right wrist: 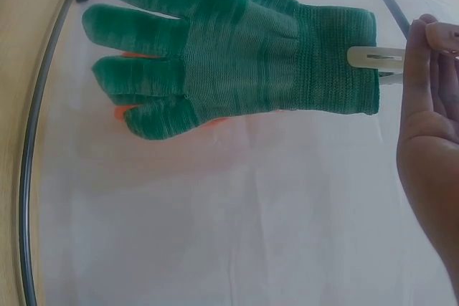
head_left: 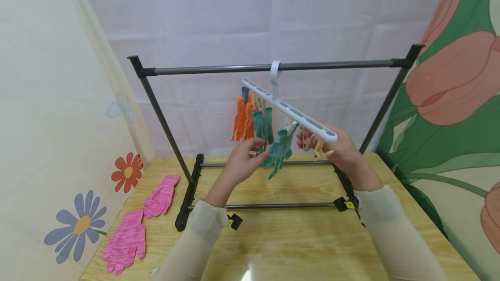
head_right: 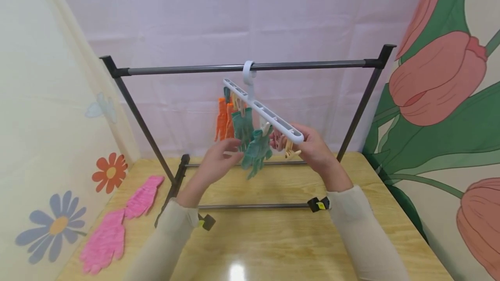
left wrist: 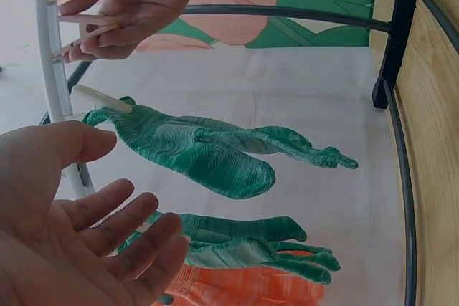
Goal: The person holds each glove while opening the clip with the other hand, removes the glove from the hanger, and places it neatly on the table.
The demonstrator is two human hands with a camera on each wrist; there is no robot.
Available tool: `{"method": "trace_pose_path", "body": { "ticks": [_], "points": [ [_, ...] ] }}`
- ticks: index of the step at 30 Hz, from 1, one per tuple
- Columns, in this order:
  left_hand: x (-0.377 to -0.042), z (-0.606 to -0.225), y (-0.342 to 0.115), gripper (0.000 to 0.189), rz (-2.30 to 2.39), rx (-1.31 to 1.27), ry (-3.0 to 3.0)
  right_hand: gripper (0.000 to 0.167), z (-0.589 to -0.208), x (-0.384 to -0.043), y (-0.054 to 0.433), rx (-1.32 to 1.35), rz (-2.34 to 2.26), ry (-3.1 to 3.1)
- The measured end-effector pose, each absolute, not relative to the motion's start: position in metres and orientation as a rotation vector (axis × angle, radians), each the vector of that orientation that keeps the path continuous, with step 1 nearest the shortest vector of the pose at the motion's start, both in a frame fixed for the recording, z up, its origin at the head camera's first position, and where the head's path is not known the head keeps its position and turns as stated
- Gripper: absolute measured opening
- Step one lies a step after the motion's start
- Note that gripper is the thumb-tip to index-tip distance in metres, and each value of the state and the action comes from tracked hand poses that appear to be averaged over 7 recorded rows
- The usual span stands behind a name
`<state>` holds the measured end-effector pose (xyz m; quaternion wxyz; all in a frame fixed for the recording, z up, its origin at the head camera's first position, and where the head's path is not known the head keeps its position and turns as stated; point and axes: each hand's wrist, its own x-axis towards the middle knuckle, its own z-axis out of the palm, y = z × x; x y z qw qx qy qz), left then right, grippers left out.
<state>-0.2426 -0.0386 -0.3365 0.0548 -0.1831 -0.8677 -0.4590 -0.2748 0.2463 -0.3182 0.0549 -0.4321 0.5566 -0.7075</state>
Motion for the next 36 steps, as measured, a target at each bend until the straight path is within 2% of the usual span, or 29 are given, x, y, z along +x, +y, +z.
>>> {"method": "trace_pose_path", "body": {
  "ticks": [13,29,36],
  "points": [
    [-0.249,-0.332,-0.021,0.041,-1.453,-0.582,-2.610,0.016,-0.317,-0.274,0.246,-1.350,-2.152,1.618],
    [-0.256,-0.332,-0.005,0.031,-1.421,-0.580,-2.595,0.010,-0.311,-0.269,0.243,-1.262,-2.182,1.636],
    [-0.256,-0.332,-0.001,0.027,-1.370,-0.550,-2.602,0.021,-0.311,-0.269,0.241,-1.292,-2.190,1.580]
  ]
}}
